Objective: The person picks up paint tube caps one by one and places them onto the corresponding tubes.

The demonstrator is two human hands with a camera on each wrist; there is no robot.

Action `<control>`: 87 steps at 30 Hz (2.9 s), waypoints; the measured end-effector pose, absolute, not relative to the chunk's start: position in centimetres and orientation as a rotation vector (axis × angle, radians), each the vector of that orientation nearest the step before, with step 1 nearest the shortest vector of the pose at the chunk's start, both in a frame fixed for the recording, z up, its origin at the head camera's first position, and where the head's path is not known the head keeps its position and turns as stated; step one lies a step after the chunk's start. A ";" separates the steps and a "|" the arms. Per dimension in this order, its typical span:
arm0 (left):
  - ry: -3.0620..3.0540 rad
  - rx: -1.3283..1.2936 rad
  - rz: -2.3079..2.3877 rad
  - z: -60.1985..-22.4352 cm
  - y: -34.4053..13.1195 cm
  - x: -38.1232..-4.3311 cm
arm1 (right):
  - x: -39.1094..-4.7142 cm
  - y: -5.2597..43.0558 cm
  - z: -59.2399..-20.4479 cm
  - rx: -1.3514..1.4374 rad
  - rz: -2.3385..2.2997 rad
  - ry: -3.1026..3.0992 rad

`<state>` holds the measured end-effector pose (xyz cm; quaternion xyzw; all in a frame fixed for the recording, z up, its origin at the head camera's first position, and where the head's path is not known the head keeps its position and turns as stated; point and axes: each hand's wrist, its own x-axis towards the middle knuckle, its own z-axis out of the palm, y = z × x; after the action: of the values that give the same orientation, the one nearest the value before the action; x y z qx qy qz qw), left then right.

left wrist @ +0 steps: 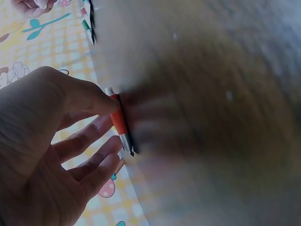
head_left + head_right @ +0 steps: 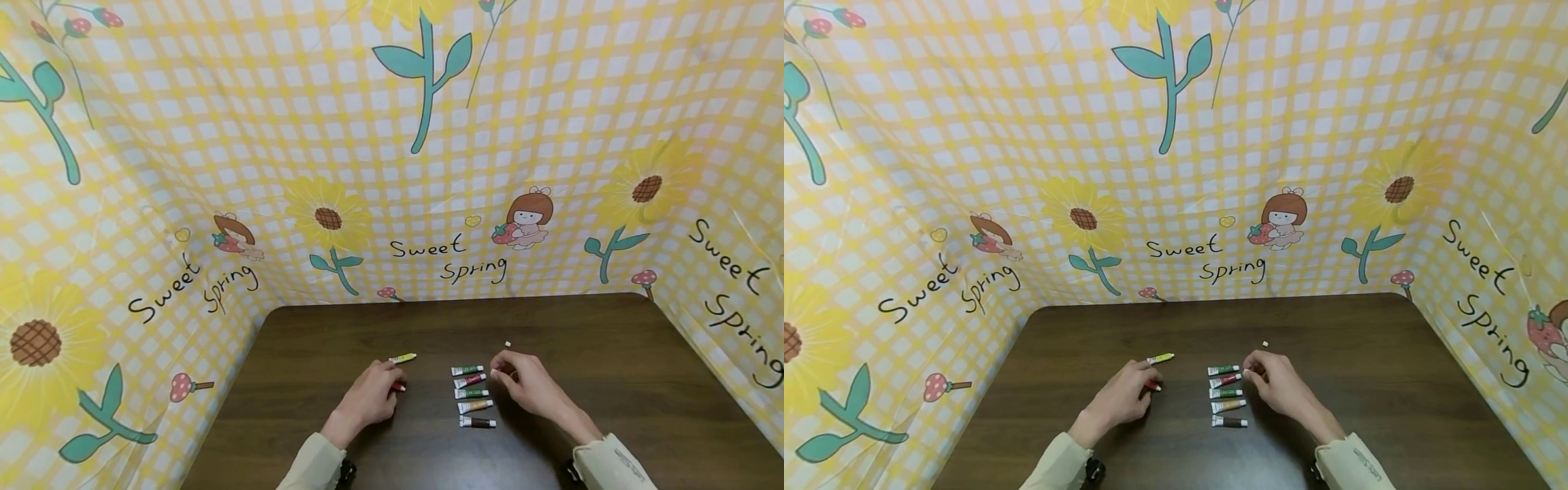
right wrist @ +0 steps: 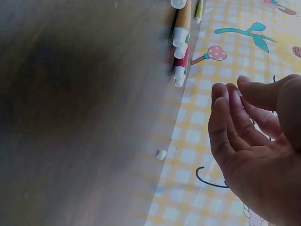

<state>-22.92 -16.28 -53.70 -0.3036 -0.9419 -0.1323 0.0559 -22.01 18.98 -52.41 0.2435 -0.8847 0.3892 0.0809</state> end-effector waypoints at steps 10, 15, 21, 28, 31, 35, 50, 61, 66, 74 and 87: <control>-2.791 -0.980 -0.340 -54.0 -16.6 -23.1 | -21.3 19.2 -52.7 0.652 1.292 -2.573; -2.865 -0.952 -0.370 -53.8 -16.8 -23.2 | -21.0 19.3 -52.6 0.622 1.321 -2.552; -2.906 -0.910 -0.369 -53.7 -16.9 -23.2 | -20.5 19.2 -52.6 0.579 1.409 -2.514; -2.882 -0.904 -0.420 -53.4 -16.4 -23.0 | -20.0 19.1 -52.8 0.554 1.464 -2.459; -2.870 -0.898 -0.447 -53.1 -16.0 -22.7 | -19.9 19.0 -52.8 0.543 1.489 -2.459; -2.867 -0.904 -0.488 -52.7 -15.3 -22.2 | -19.8 18.9 -52.9 0.545 1.512 -2.448; -2.722 -0.972 -0.503 -51.3 -13.0 -20.9 | -19.6 18.0 -53.1 0.665 1.681 -2.297; -2.725 -0.969 -0.467 -49.9 -11.6 -20.1 | -19.2 16.6 -52.5 0.762 1.744 -2.232; -2.707 -0.981 -0.471 -49.6 -11.3 -19.9 | -19.2 16.2 -52.6 0.766 1.751 -2.222; -2.682 -1.006 -0.488 -49.1 -10.9 -19.7 | -19.2 15.9 -52.8 0.755 1.758 -2.248; -2.628 -1.026 -0.502 -48.1 -10.1 -19.3 | -19.3 15.2 -52.9 0.745 1.751 -2.263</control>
<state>-19.27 -10.07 -48.13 -0.3546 -0.9084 -0.1736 0.1378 -19.31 15.24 -52.91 0.2507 -0.7621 0.5897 0.0921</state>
